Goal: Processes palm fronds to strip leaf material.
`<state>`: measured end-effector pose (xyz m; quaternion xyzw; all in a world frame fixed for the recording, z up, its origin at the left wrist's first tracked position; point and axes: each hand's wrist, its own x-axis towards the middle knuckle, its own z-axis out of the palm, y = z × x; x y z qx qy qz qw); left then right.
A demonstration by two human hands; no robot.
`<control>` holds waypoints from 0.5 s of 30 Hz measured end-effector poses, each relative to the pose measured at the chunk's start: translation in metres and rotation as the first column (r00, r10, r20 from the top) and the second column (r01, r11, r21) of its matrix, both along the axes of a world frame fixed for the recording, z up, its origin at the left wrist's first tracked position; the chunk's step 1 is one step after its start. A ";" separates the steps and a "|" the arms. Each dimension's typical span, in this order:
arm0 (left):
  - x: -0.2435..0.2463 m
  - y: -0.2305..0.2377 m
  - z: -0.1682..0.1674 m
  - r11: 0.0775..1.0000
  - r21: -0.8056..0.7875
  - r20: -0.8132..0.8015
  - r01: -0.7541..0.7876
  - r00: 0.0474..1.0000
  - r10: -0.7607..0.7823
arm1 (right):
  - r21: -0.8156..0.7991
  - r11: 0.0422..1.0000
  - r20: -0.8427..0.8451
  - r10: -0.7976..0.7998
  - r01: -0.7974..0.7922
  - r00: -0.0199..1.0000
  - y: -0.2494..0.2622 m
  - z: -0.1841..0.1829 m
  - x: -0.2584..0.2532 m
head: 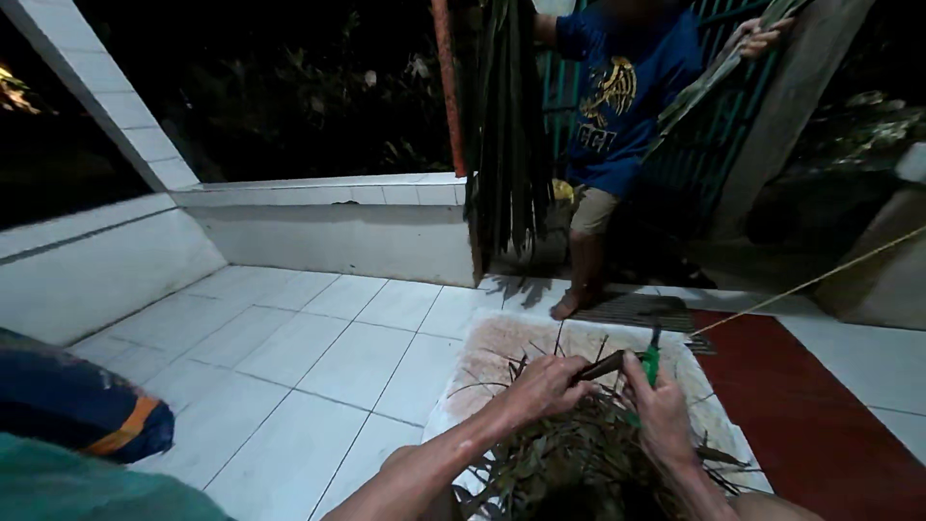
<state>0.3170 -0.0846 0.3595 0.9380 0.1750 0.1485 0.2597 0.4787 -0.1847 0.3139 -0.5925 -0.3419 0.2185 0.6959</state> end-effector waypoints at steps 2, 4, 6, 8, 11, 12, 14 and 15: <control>0.000 -0.004 0.007 0.999 -0.010 -0.018 0.031 0.999 -0.031 | 0.011 1.000 -0.027 0.009 -0.009 1.000 -0.006 0.000 0.000; 0.000 -0.009 0.015 0.998 -0.033 -0.041 0.044 0.998 -0.045 | 0.032 0.999 -0.032 0.021 -0.020 0.999 -0.009 0.004 0.002; -0.003 -0.012 0.027 0.998 -0.052 -0.112 0.027 0.993 -0.033 | 0.054 0.998 -0.051 0.031 -0.028 0.998 -0.012 0.008 0.003; -0.007 -0.014 0.041 0.999 -0.053 -0.200 -0.014 0.980 0.003 | 0.056 0.998 -0.046 0.037 -0.035 0.998 -0.013 0.011 0.004; -0.017 -0.017 0.057 0.996 0.052 -0.255 -0.076 0.963 0.087 | 0.034 0.999 -0.026 0.031 -0.030 0.999 -0.014 0.009 0.007; -0.022 -0.019 0.062 0.993 0.085 -0.251 -0.085 0.962 0.104 | 0.024 0.999 -0.016 0.029 -0.028 0.999 -0.015 0.009 0.008; -0.034 -0.023 0.067 0.986 0.135 -0.243 -0.094 0.962 0.125 | 0.011 1.000 -0.004 0.025 -0.025 1.000 -0.016 0.010 0.011; -0.042 -0.027 0.068 0.983 0.151 -0.237 -0.104 0.962 0.138 | 0.007 1.000 -0.004 0.029 -0.029 1.000 -0.016 0.011 0.012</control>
